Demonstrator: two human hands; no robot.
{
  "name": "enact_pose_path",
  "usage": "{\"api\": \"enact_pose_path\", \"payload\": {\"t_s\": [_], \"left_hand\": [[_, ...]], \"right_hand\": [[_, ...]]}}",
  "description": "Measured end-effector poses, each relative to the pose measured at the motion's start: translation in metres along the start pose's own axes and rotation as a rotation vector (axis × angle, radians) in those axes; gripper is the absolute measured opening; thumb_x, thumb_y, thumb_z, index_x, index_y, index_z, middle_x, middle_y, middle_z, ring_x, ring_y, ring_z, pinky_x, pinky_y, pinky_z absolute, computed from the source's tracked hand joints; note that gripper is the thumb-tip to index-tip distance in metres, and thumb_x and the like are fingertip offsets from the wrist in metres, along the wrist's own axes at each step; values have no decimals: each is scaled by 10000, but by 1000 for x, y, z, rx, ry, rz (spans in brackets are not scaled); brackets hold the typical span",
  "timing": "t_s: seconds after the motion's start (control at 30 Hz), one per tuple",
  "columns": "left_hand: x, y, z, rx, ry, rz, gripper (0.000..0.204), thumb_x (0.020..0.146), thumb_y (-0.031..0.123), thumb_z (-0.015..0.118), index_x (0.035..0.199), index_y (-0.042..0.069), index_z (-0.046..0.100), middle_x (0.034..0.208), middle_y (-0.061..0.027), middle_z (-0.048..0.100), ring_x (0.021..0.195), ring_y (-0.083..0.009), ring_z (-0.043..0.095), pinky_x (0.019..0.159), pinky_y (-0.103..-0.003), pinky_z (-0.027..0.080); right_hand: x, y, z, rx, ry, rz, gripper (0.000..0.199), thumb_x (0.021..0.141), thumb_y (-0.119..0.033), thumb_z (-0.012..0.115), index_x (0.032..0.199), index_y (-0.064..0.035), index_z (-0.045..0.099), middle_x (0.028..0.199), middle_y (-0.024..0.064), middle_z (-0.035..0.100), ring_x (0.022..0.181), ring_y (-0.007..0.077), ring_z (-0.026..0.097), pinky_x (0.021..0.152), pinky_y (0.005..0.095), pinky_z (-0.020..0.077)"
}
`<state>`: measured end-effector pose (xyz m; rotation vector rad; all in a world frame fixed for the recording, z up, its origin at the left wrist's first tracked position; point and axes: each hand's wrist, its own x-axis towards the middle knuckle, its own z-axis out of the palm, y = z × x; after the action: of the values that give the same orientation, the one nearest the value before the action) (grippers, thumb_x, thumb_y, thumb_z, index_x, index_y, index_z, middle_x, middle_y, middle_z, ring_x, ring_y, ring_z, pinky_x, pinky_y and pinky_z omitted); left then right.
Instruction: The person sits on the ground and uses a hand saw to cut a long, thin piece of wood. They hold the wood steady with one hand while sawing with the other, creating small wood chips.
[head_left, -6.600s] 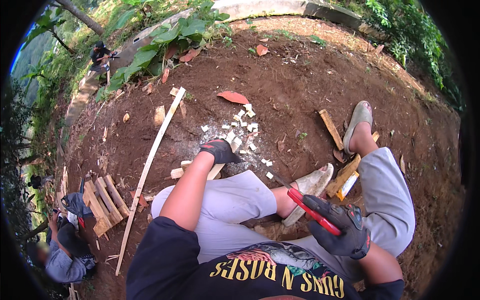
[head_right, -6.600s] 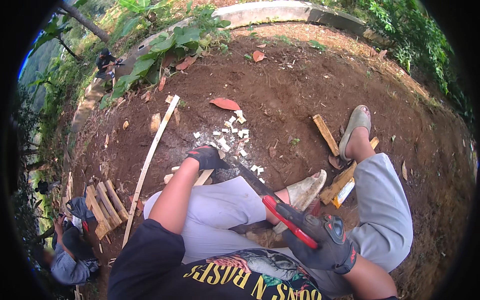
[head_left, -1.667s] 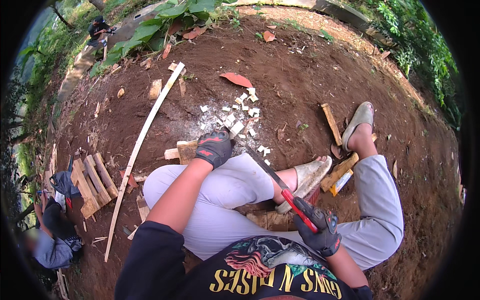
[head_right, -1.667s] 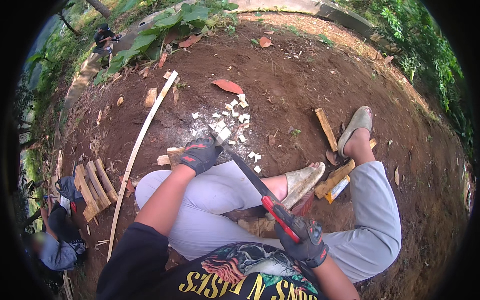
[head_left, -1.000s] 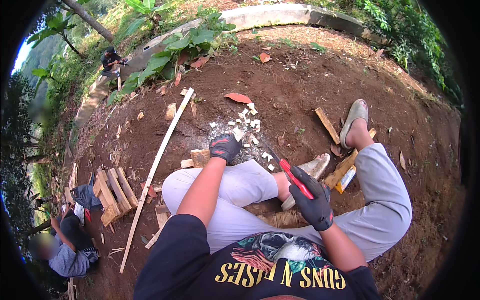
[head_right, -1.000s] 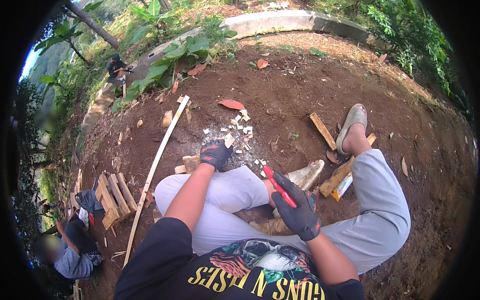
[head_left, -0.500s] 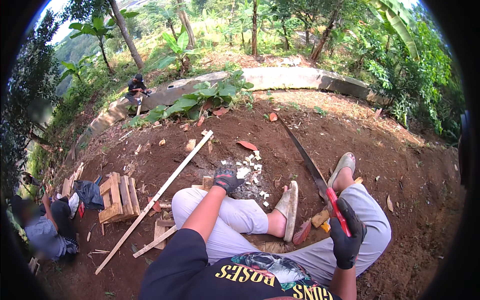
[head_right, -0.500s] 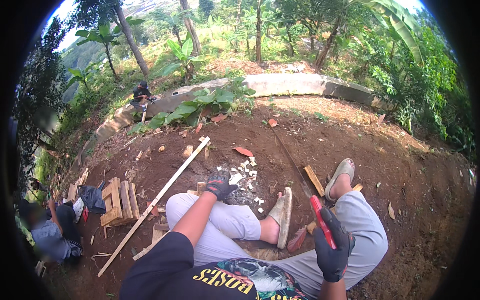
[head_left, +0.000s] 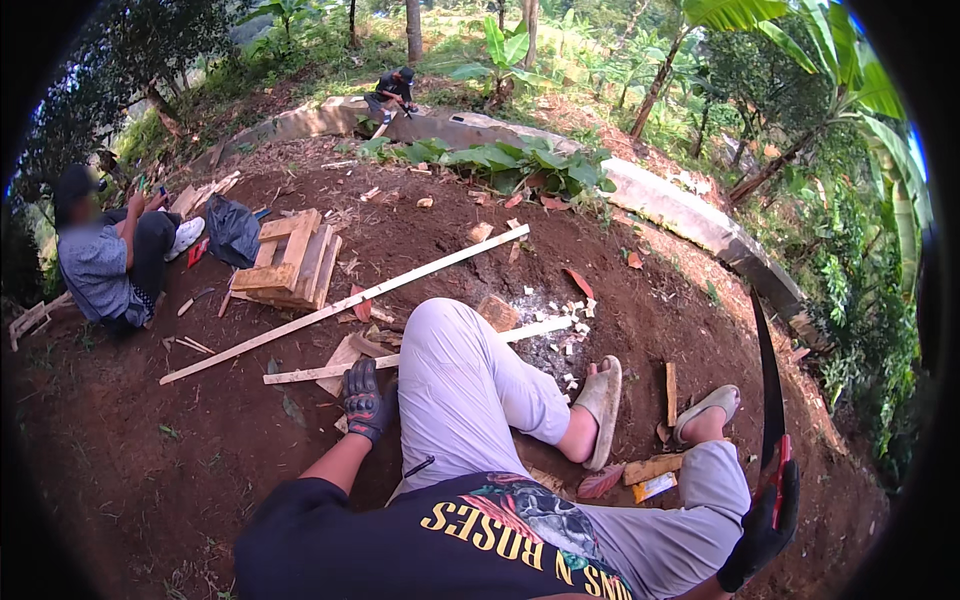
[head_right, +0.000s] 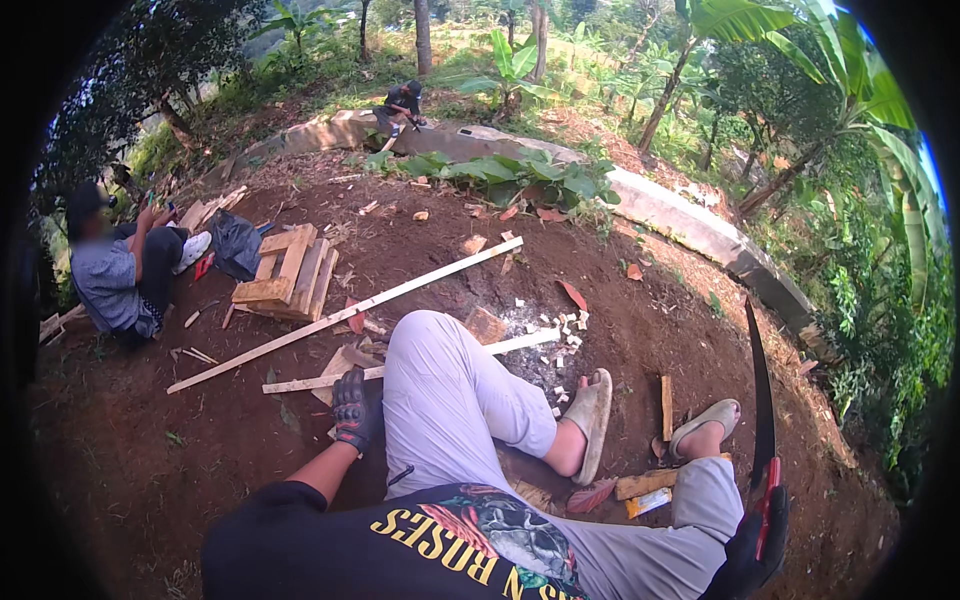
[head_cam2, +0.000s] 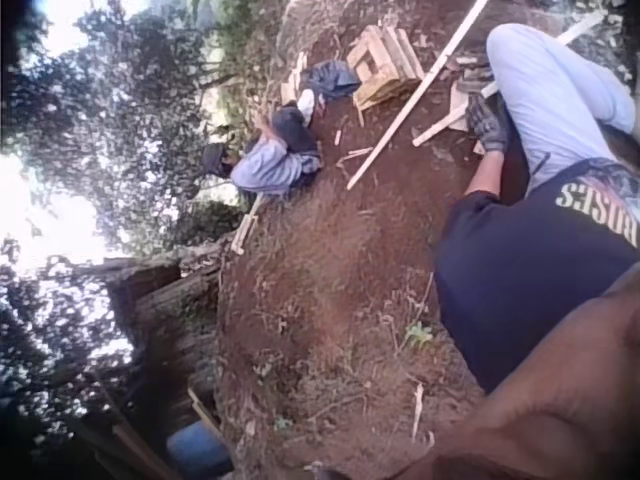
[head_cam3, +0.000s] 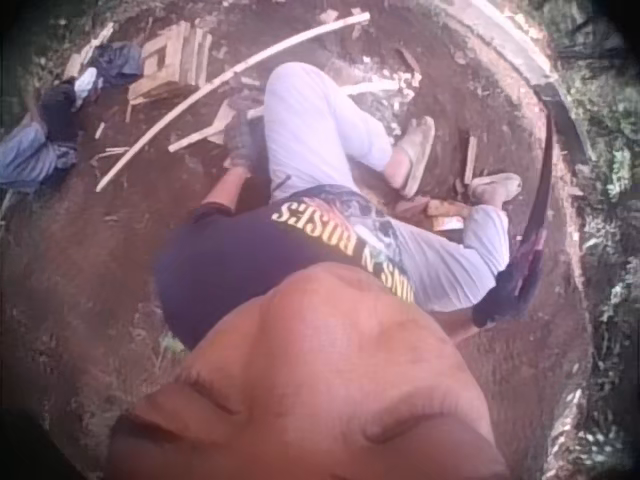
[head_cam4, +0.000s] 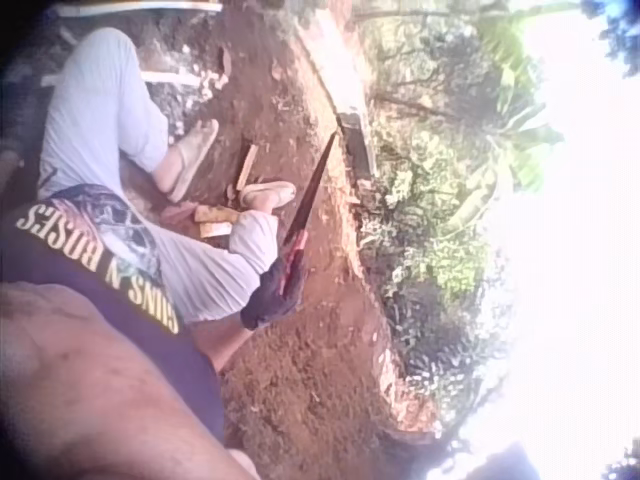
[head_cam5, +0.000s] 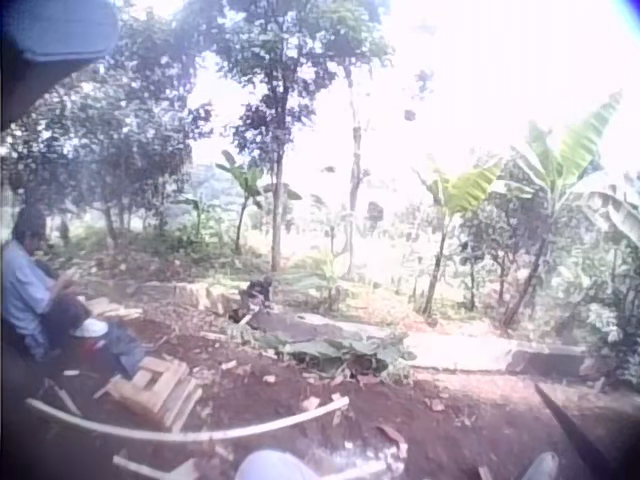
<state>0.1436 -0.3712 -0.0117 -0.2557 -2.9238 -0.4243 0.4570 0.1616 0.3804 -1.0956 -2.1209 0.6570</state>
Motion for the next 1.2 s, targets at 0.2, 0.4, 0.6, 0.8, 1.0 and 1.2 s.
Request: {"api": "enact_pose_path", "payload": {"t_s": [0.2,0.4,0.6,0.8,1.0,1.2], "left_hand": [[-61,-19,70,208,61,-754,847,940,522,684,1571,25,416,1624,-210,414,1549,-380,330,1285,-588,198],[-50,16,85,269,-41,-771,802,961,494,658,1575,36,420,1638,-215,392,1565,-384,307,1280,-604,195],[-51,3,76,393,-64,-698,760,970,468,647,1575,62,431,1633,-215,394,1565,-394,303,1273,-619,198],[-27,13,74,320,-19,-634,688,963,415,664,1533,76,480,1605,-219,418,1548,-410,320,1261,-641,214],[-29,8,77,339,-76,-686,672,936,371,703,1499,63,504,1589,-223,439,1533,-422,338,1270,-635,219],[-22,18,68,292,-112,-718,702,919,336,741,1522,81,488,1590,-202,440,1528,-414,347,1265,-632,237]], "right_hand": [[24,-62,1,-123,-4,8,426,1010,-27,627,1434,-43,670,1244,83,751,773,71,599,653,252,481],[80,-111,54,-238,-244,-45,400,1025,-40,630,1421,-58,685,1232,67,760,735,64,606,636,252,488],[159,-129,264,-430,-718,-680,347,1024,-78,633,1360,-110,710,1207,163,776,1067,265,759,925,386,571],[220,-143,526,-534,-751,-1395,358,980,-140,574,1302,-221,708,946,142,763,812,362,749,703,472,601],[181,-180,641,-660,-904,-1363,357,1045,-229,505,1340,-249,705,1071,182,767,896,385,746,760,503,599],[159,-157,656,-649,-963,-1529,378,1009,-162,527,1330,-259,699,951,155,724,862,366,725,730,506,578]]}}
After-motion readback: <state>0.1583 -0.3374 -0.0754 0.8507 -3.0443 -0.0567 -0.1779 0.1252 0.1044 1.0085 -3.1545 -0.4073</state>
